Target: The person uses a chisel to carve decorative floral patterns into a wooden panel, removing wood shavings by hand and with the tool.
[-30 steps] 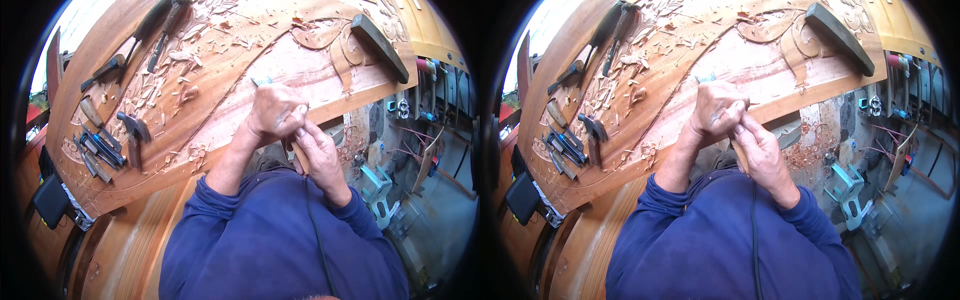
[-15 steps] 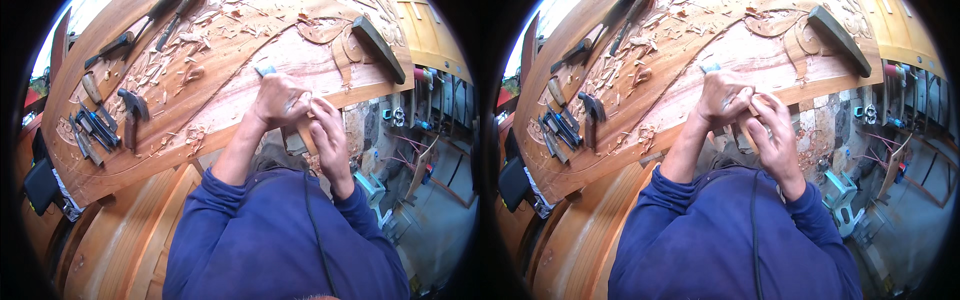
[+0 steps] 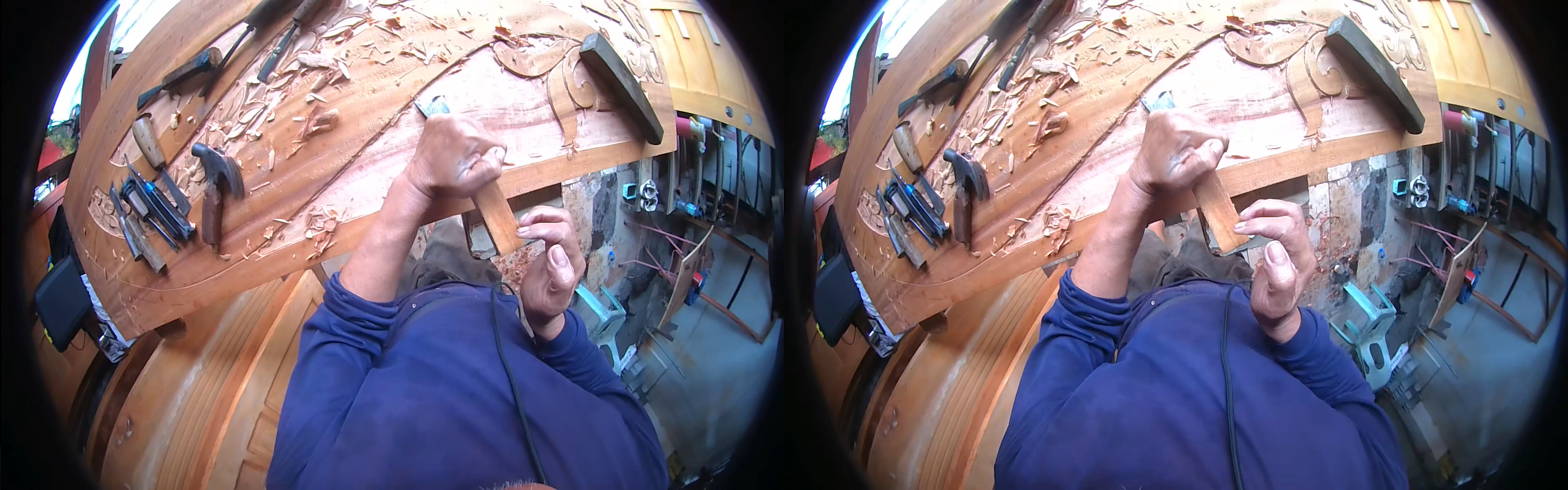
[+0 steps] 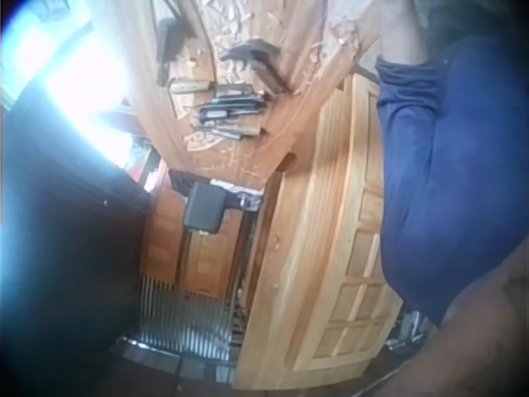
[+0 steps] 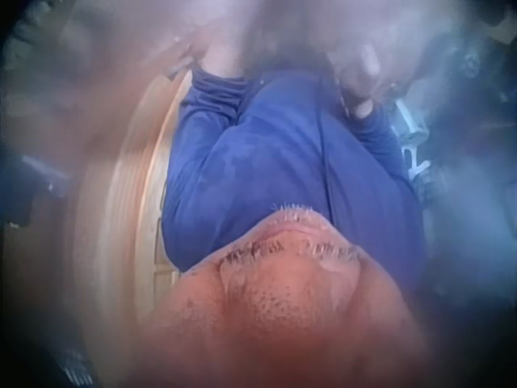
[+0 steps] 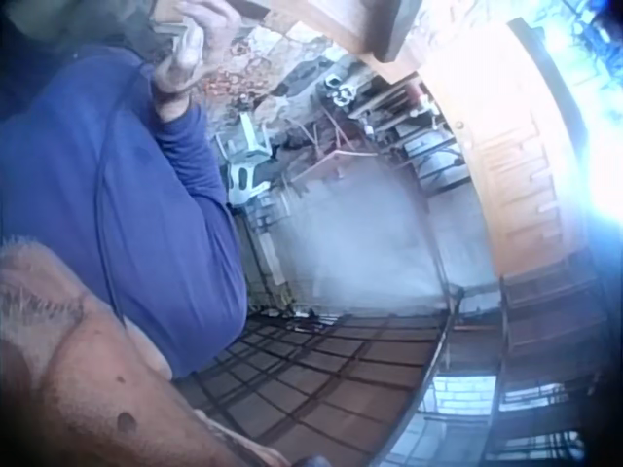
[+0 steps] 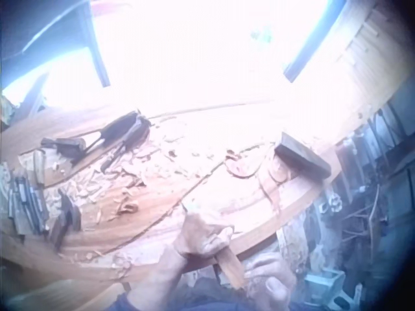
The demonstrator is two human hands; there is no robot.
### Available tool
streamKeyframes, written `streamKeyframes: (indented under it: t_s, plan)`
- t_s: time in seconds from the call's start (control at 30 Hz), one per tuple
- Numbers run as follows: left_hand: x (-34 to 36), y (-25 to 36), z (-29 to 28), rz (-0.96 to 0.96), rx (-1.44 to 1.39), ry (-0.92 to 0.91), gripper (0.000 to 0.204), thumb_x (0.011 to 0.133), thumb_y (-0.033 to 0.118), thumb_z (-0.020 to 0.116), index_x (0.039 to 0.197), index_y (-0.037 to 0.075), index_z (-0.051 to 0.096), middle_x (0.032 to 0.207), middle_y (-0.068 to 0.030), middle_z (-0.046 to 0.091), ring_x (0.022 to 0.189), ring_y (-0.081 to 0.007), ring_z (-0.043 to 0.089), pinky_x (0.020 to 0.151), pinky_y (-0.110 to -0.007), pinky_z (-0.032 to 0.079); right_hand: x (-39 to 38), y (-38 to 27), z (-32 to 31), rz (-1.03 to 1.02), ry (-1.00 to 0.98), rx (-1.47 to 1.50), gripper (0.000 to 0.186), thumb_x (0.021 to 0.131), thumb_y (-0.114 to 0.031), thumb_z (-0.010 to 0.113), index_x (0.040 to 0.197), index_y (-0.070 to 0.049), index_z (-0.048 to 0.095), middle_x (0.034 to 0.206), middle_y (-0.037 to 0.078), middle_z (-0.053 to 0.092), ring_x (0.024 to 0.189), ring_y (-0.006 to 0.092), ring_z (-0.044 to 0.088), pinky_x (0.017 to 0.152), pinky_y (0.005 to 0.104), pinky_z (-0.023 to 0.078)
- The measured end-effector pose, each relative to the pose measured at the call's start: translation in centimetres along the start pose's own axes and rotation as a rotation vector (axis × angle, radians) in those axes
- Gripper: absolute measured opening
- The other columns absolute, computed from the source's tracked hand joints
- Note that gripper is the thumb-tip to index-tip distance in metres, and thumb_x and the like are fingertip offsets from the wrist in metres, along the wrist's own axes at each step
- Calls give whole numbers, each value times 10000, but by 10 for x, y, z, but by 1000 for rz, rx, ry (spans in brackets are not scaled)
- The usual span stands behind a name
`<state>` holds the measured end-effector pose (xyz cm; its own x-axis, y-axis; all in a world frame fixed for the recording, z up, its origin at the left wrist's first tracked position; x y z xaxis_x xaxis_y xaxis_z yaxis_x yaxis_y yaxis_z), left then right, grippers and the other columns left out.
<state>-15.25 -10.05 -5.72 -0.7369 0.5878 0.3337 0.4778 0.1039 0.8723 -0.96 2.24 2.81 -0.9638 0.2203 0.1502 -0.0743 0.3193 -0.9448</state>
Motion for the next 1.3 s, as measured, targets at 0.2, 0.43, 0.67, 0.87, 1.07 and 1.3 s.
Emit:
streamKeyframes:
  t_s: [0.2, 0.43, 0.67, 0.87, 1.07, 1.3]
  plan:
    - [2, 7, 2, 58, -36, -1, 255, 850, 282, 593, 642, 135, 606, 587, -118, 573, 580, -334, 636, 573, -458, 493, 10, 8, 9, 7, 53, 31, 386, 894, -260, 463, 945, 44, 695, 1036, 209, 666, 984, 279, 624, 928, 403, 490]
    - [9, 6, 0, 23, -80, 20, 236, 842, 294, 597, 660, 145, 617, 614, -111, 593, 593, -326, 633, 567, -452, 488, 23, 8, 18, 64, 4, -7, 319, 871, -180, 513, 1009, 43, 695, 1056, 185, 674, 1002, 271, 632, 945, 380, 488]
    - [18, -4, 1, -20, 8, 59, 284, 882, 305, 558, 668, 139, 641, 614, -100, 611, 562, -304, 625, 550, -428, 468, 49, 21, 13, 0, 71, 169, 362, 936, -176, 465, 1069, 54, 711, 1027, 140, 677, 984, 211, 624, 916, 339, 491]
    - [9, 14, -4, 40, 58, 137, 255, 874, 244, 557, 664, 118, 625, 606, -93, 591, 543, -287, 594, 563, -415, 461, 27, 28, 26, 452, -213, -29, 404, 1024, -140, 663, 1409, -54, 579, 960, 53, 649, 773, 118, 568, 709, 274, 484]
    - [2, 32, 21, 112, 52, 31, 241, 894, 233, 554, 691, 123, 622, 636, -82, 587, 573, -289, 604, 555, -427, 465, -24, 50, 23, 810, -205, 333, 540, 1104, -160, 594, 1614, -76, 437, 895, -8, 629, 611, 36, 498, 545, 220, 431]
    - [10, 21, 21, 109, -27, -99, 341, 923, 279, 566, 619, 131, 608, 584, -113, 589, 563, -334, 620, 560, -464, 495, -6, 23, 31, 811, -140, 357, 543, 1116, -121, 558, 1631, -20, 420, 830, -3, 607, 567, 22, 452, 509, 216, 400]
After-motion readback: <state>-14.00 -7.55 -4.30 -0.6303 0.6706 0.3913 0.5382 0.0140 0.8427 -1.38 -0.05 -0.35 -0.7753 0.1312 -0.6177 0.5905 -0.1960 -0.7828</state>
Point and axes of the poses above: each hand's wrist, its own x-axis towards the middle knuckle, its own z-axis out of the palm, y = z × x, the point moved 7 cm from there along x, towards the middle knuckle
